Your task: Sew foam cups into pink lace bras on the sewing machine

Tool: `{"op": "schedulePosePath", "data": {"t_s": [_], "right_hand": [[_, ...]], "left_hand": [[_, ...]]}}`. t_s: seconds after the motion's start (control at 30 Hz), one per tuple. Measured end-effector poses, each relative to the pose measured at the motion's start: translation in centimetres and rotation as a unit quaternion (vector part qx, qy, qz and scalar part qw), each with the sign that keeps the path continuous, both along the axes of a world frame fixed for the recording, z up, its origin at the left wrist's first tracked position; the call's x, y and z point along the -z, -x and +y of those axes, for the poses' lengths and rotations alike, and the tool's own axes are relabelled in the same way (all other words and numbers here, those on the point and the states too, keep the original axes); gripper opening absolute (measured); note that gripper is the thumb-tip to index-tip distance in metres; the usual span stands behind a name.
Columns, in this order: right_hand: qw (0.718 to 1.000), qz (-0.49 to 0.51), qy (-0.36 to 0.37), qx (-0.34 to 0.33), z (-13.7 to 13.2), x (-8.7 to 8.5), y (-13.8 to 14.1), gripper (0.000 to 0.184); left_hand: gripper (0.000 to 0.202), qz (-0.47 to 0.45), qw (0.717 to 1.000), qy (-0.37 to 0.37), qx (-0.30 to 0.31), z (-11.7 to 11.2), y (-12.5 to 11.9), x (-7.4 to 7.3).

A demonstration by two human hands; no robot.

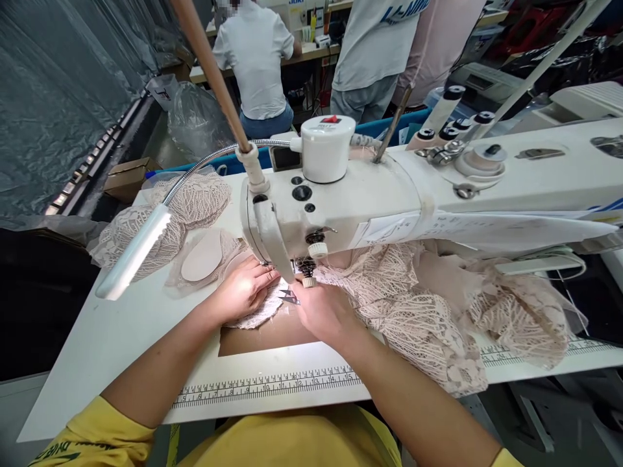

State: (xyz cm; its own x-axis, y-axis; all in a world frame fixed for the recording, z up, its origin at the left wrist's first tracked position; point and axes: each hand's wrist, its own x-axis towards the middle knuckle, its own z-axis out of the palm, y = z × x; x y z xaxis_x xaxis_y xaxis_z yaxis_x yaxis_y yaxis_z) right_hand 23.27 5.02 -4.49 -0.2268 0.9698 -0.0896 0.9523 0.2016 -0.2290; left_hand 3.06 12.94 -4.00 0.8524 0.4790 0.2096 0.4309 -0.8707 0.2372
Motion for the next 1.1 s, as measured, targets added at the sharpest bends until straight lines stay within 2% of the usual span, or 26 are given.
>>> {"op": "schedulePosePath", "data": {"t_s": [0.3, 0.47, 0.6, 0.7, 0.77, 0.83, 0.9, 0.97, 1.03, 1.1], "right_hand": [[0.998, 0.056, -0.008, 0.006, 0.0, -0.4, -0.2, 0.047], [0.992, 0.122, -0.019, 0.016, 0.1, -0.8, -0.2, 0.035], [0.982, 0.188, -0.032, 0.011, 0.2, -1.0, -0.3, 0.036], [0.97, 0.242, -0.021, -0.013, 0.1, -1.1, -0.2, 0.037], [0.961, 0.275, 0.0, -0.026, -0.1, -1.2, 0.0, 0.038], [0.954, 0.297, 0.028, -0.029, -0.3, -1.3, 0.1, 0.04], [0.947, 0.316, 0.054, -0.035, -0.5, -1.4, 0.3, 0.044], [0.939, 0.336, 0.063, -0.04, -0.7, -1.5, 0.5, 0.045], [0.934, 0.35, 0.06, -0.044, -0.8, -1.5, 0.7, 0.045], [0.932, 0.356, 0.051, -0.046, -0.8, -1.4, 0.7, 0.044]], "left_hand": [[0.043, -0.017, 0.998, 0.023, -0.057, -0.1, 0.2, 0.3], [0.049, -0.016, 0.992, 0.062, -0.105, -0.8, 0.2, -0.5], [0.052, 0.012, 0.989, 0.122, -0.08, -4.2, 0.9, -2.3], [0.049, -0.034, 0.975, 0.213, -0.046, -7.8, 1.8, -3.7], [0.046, -0.103, 0.959, 0.255, -0.07, -9.5, 2.8, -4.3], [0.043, -0.176, 0.936, 0.273, -0.138, -10.1, 3.9, -4.2], [0.042, -0.23, 0.896, 0.312, -0.216, -9.7, 5.0, -3.7], [0.048, -0.26, 0.843, 0.388, -0.266, -8.8, 6.0, -3.0], [0.055, -0.267, 0.796, 0.463, -0.285, -7.9, 6.7, -2.6], [0.058, -0.264, 0.773, 0.498, -0.291, -7.1, 7.0, -2.6]]}}
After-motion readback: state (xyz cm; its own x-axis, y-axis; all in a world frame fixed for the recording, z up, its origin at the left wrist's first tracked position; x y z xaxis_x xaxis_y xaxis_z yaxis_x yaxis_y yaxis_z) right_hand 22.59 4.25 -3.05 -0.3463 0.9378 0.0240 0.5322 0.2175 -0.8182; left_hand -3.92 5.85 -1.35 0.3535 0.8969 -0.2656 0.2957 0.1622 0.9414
